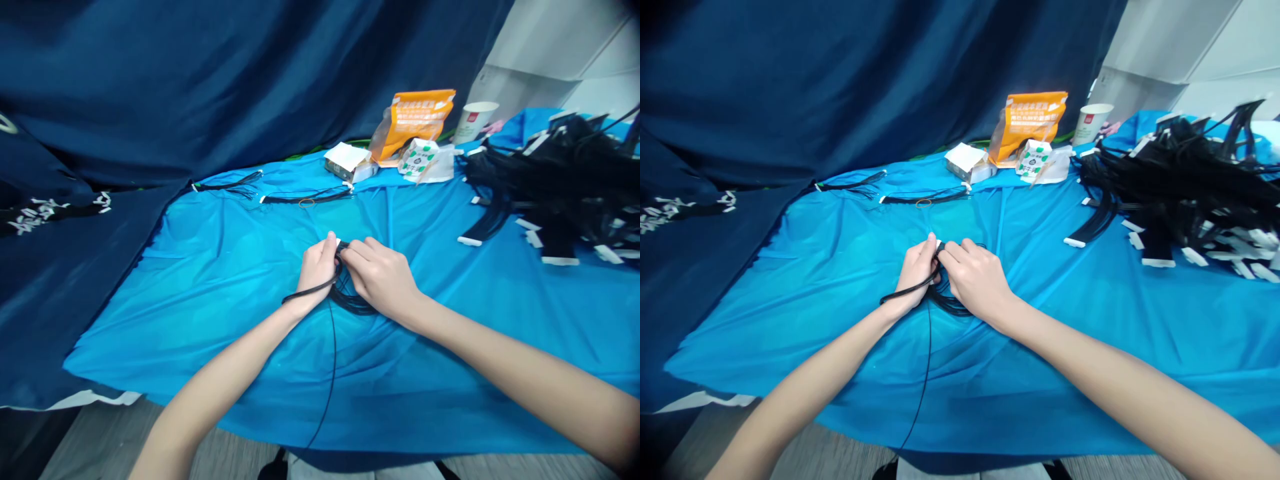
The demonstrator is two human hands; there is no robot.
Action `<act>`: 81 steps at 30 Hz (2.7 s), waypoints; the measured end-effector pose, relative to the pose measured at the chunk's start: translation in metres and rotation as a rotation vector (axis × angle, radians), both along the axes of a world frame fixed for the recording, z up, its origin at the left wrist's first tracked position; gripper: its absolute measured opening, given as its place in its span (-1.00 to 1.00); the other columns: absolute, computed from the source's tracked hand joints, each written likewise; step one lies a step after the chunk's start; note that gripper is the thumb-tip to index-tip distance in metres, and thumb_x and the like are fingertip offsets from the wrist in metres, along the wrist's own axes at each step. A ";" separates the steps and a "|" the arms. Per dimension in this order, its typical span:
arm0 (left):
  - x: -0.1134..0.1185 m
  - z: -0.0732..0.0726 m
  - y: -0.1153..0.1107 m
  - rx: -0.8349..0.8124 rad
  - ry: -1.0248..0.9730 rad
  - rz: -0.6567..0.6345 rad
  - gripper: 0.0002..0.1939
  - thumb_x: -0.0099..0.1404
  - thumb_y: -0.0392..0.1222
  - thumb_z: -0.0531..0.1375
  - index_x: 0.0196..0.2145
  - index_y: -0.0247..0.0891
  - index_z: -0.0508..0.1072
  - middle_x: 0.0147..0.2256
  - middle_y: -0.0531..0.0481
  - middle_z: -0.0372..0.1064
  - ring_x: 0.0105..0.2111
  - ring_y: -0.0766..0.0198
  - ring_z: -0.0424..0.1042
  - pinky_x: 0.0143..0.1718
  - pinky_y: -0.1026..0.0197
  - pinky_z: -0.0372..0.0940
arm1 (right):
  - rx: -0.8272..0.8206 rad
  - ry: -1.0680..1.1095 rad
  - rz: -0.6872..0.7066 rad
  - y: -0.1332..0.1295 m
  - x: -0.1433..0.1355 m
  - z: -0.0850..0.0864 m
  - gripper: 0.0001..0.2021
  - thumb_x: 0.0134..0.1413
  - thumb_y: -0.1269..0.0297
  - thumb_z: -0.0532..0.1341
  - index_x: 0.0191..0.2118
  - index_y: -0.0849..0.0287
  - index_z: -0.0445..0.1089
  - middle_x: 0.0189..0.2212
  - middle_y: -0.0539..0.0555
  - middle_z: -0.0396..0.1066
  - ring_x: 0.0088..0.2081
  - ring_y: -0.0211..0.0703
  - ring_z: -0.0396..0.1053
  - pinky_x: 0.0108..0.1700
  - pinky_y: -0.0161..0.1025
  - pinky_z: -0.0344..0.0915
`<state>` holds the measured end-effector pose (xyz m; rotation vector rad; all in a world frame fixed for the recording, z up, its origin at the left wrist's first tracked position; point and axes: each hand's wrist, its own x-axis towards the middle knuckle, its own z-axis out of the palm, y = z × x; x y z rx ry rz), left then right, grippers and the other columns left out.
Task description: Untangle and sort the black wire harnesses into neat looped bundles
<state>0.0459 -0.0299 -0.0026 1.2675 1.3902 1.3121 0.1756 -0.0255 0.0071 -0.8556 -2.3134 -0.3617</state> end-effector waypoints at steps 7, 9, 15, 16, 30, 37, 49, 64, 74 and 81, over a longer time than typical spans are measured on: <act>0.000 -0.002 0.002 0.018 -0.009 0.028 -0.49 0.21 0.24 -0.05 -0.60 -0.27 0.15 -0.64 0.13 0.02 -0.61 0.42 0.03 -0.57 0.31 0.01 | -0.111 0.091 -0.004 -0.001 -0.001 0.000 -0.79 0.18 0.42 0.01 -0.38 0.25 0.36 -0.41 0.11 0.36 -0.36 -0.15 0.22 -0.36 -0.25 0.07; 0.001 -0.001 0.001 0.008 0.000 0.028 -0.49 0.20 0.25 -0.05 -0.61 -0.27 0.15 -0.65 0.13 0.02 -0.61 0.42 0.04 -0.58 0.31 0.01 | -0.097 0.084 0.003 -0.001 -0.001 0.000 -0.78 0.18 0.42 0.00 -0.39 0.26 0.37 -0.43 0.11 0.35 -0.37 -0.15 0.22 -0.36 -0.26 0.07; 0.004 -0.002 -0.003 -0.023 -0.055 0.009 -0.50 0.19 0.26 -0.04 -0.58 -0.26 0.17 -0.67 0.15 -0.03 -0.68 0.44 0.02 -0.64 0.32 0.00 | -0.046 0.056 0.044 -0.001 0.000 -0.001 -0.73 0.19 0.44 -0.03 -0.42 0.26 0.37 -0.50 0.08 0.32 -0.44 -0.18 0.17 -0.40 -0.26 0.04; 0.004 -0.002 -0.004 -0.029 -0.069 0.010 -0.50 0.19 0.26 -0.04 -0.58 -0.25 0.17 -0.67 0.16 -0.03 -0.70 0.44 0.01 -0.66 0.32 -0.01 | -0.047 0.055 0.048 -0.001 0.000 -0.001 -0.73 0.19 0.44 -0.03 -0.42 0.26 0.37 -0.50 0.08 0.32 -0.44 -0.17 0.17 -0.40 -0.26 0.04; 0.003 -0.001 0.000 -0.030 -0.140 0.011 -0.50 0.17 0.26 0.00 -0.59 -0.25 0.14 -0.68 0.16 -0.01 -0.72 0.46 0.05 -0.69 0.34 0.01 | -0.070 0.111 0.076 0.002 -0.001 -0.003 -0.77 0.18 0.46 -0.01 -0.37 0.29 0.38 -0.45 0.13 0.34 -0.38 -0.15 0.22 -0.35 -0.26 0.14; -0.002 0.009 0.004 -0.064 -0.338 0.103 -0.50 0.13 0.23 0.08 -0.62 -0.27 0.13 -0.70 0.16 0.01 -0.72 0.50 0.02 -0.71 0.37 -0.04 | 0.169 0.179 0.316 -0.002 0.004 0.002 -0.81 0.10 0.40 0.11 -0.18 0.20 0.39 -0.22 0.16 0.42 -0.13 -0.05 0.25 -0.14 -0.11 0.23; -0.010 0.014 0.009 -0.063 -0.463 0.220 -0.47 0.12 0.29 0.05 -0.61 -0.25 0.09 -0.74 0.20 -0.04 -0.75 0.51 -0.06 -0.72 0.38 -0.09 | -0.212 0.266 0.696 0.009 0.001 -0.003 -0.81 0.17 0.44 0.07 -0.26 0.16 0.44 -0.26 0.08 0.50 -0.11 -0.18 0.37 -0.09 -0.12 0.30; -0.011 0.005 0.009 0.088 -0.171 0.221 -0.47 0.14 0.32 -0.02 -0.61 -0.23 0.11 -0.72 0.18 -0.04 -0.75 0.47 0.03 -0.69 0.35 0.02 | -0.963 1.424 0.266 0.041 0.033 0.031 -0.83 -0.01 0.20 0.22 -0.29 0.16 0.40 -0.60 -0.09 0.13 -0.61 -0.37 0.17 -0.69 -0.42 0.00; -0.005 0.011 0.002 0.100 -0.124 0.194 -0.46 0.17 0.32 -0.09 -0.61 -0.23 0.13 -0.73 0.16 -0.01 -0.75 0.42 0.09 -0.69 0.33 0.04 | -0.345 0.530 0.185 -0.007 0.004 0.015 -0.81 0.12 0.32 0.09 -0.45 0.17 0.40 -0.62 -0.02 0.35 -0.63 -0.32 0.21 -0.53 -0.35 0.12; 0.001 0.012 -0.003 0.130 -0.078 0.192 -0.48 0.20 0.26 -0.06 -0.63 -0.24 0.13 -0.72 0.13 0.02 -0.71 0.42 0.14 -0.66 0.33 0.05 | -0.388 0.455 0.169 -0.004 0.004 0.009 -0.79 0.11 0.38 0.07 -0.49 0.22 0.37 -0.62 -0.01 0.33 -0.60 -0.32 0.22 -0.50 -0.37 0.08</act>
